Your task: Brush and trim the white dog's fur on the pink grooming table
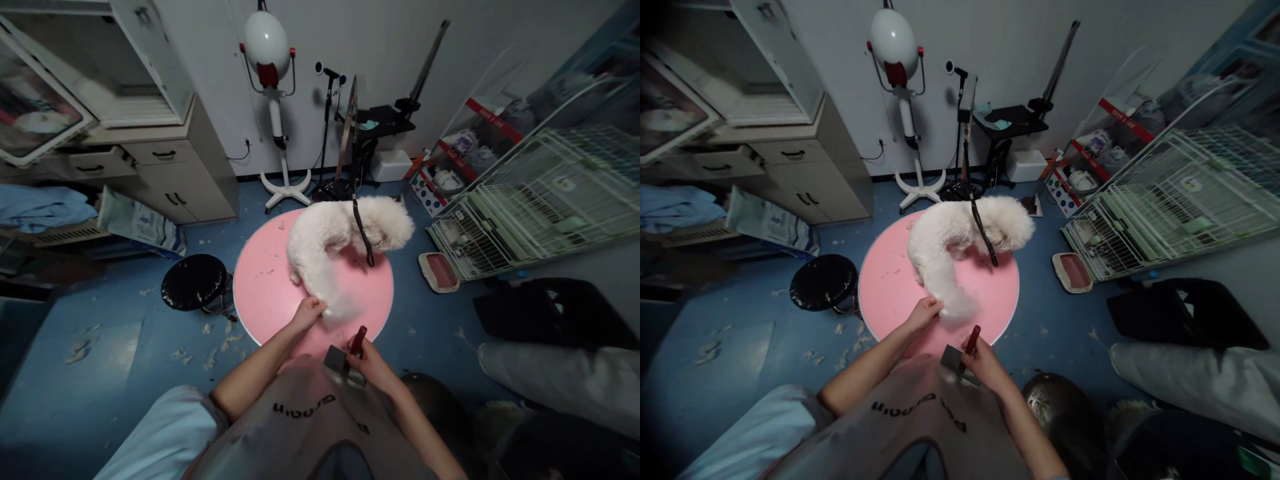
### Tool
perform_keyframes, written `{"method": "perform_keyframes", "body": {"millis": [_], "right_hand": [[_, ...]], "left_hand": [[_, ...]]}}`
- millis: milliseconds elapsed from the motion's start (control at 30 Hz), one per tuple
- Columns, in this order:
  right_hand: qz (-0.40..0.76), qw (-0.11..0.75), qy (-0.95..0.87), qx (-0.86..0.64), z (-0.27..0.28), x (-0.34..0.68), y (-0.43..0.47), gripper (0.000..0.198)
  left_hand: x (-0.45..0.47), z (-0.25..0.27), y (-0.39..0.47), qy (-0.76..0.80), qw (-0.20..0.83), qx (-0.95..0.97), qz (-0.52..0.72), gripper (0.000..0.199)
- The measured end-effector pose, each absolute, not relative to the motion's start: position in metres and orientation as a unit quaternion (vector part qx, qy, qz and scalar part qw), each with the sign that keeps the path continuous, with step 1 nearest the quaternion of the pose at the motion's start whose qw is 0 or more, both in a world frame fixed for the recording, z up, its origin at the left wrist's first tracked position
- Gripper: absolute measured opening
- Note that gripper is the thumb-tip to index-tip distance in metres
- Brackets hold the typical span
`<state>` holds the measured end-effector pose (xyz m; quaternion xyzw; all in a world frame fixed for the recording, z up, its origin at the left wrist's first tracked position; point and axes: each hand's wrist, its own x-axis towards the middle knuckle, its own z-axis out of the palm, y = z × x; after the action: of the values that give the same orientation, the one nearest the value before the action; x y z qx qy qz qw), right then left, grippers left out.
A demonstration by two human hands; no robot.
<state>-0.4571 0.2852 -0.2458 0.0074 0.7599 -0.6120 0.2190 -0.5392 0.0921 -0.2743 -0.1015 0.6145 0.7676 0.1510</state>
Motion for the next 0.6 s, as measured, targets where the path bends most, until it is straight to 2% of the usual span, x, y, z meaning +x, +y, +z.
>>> {"method": "perform_keyframes", "body": {"millis": [100, 167, 233, 367, 400, 433, 467, 533, 567, 600], "right_hand": [[-0.604, 0.171, 0.777, -0.047, -0.224, -0.461, 0.28, 0.012], [-0.628, 0.086, 0.773, -0.025, -0.216, -0.473, 0.279, 0.015], [-0.639, -0.028, 0.768, 0.029, -0.212, -0.489, 0.286, 0.018], [-0.567, -0.335, 0.739, 0.138, -0.199, -0.509, 0.306, 0.022], [-0.56, -0.372, 0.728, 0.136, -0.197, -0.509, 0.306, 0.022], [-0.571, -0.365, 0.727, 0.117, -0.196, -0.508, 0.302, 0.022], [-0.597, -0.317, 0.732, 0.087, -0.196, -0.507, 0.297, 0.022], [-0.649, -0.176, 0.739, 0.046, -0.202, -0.507, 0.286, 0.021], [-0.658, -0.143, 0.737, 0.05, -0.205, -0.508, 0.283, 0.021], [-0.658, -0.155, 0.734, 0.073, -0.208, -0.511, 0.282, 0.021]], "left_hand": [[-0.541, -0.275, 0.095, 0.611, 0.155, -0.101, 0.77, 0.026], [-0.541, -0.278, 0.096, 0.615, 0.152, -0.1, 0.767, 0.025], [-0.54, -0.281, 0.096, 0.623, 0.131, -0.103, 0.764, 0.025], [-0.535, -0.287, 0.095, 0.626, 0.099, -0.105, 0.767, 0.026], [-0.534, -0.286, 0.096, 0.623, 0.105, -0.102, 0.768, 0.027], [-0.533, -0.285, 0.097, 0.619, 0.11, -0.101, 0.771, 0.029], [-0.533, -0.283, 0.099, 0.614, 0.113, -0.103, 0.774, 0.03], [-0.532, -0.279, 0.101, 0.604, 0.11, -0.117, 0.78, 0.034], [-0.531, -0.278, 0.102, 0.602, 0.107, -0.127, 0.781, 0.035], [-0.53, -0.277, 0.102, 0.602, 0.105, -0.137, 0.78, 0.036]]}}
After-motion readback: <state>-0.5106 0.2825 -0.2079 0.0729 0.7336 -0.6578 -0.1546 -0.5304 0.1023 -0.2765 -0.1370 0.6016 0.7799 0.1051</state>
